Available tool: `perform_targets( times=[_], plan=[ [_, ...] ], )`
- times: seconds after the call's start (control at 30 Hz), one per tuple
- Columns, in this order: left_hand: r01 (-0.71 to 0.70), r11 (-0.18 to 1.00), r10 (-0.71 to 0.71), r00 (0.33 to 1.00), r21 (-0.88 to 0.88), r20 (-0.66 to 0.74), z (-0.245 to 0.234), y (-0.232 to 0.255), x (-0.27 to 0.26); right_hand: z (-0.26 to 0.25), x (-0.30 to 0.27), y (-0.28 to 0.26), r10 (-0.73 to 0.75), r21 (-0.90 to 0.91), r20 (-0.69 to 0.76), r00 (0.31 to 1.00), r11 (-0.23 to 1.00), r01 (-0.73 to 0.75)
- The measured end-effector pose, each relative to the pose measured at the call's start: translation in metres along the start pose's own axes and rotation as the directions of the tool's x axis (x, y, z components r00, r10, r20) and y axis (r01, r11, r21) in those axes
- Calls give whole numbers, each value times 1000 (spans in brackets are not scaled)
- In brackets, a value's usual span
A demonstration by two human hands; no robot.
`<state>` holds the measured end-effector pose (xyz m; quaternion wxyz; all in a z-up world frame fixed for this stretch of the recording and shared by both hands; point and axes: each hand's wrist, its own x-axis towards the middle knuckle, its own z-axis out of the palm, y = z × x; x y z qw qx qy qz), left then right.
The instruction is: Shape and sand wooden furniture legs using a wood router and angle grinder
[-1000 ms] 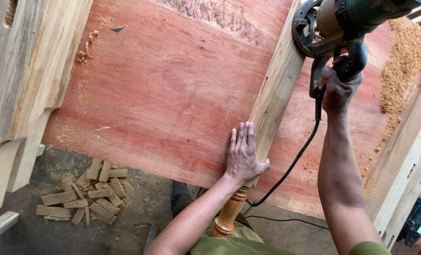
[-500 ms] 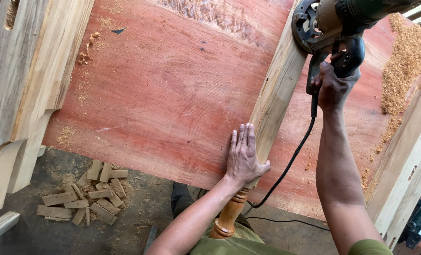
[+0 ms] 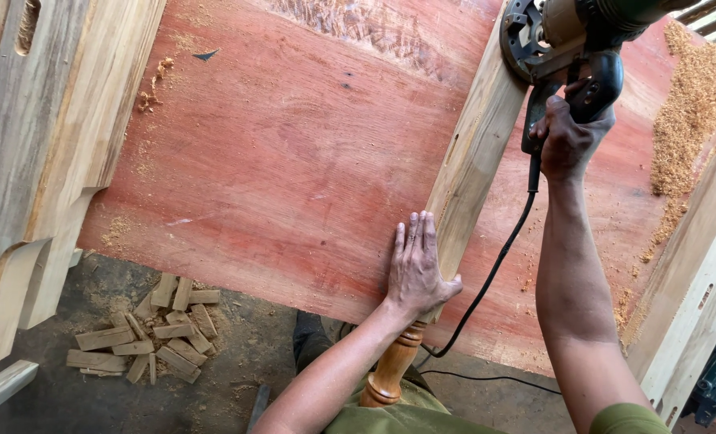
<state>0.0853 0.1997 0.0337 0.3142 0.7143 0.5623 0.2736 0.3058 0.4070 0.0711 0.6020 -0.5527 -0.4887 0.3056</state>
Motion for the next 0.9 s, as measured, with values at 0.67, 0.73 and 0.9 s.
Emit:
perform_targets(
  times=[0.67, 0.73, 0.9],
  plan=[
    [11, 1000, -11, 1000, 11, -15, -4, 3, 0, 18, 31, 8, -198, -31, -73, 977, 980, 196],
    [16, 1000, -16, 1000, 20, -19, -2, 4, -4, 23, 31, 5, -246, -39, -103, 964, 969, 243],
    [-1, 994, 5, 999, 106, -43, 6, 2, -3, 13, 24, -26, -320, -76, -182, 930, 947, 312]
  ],
)
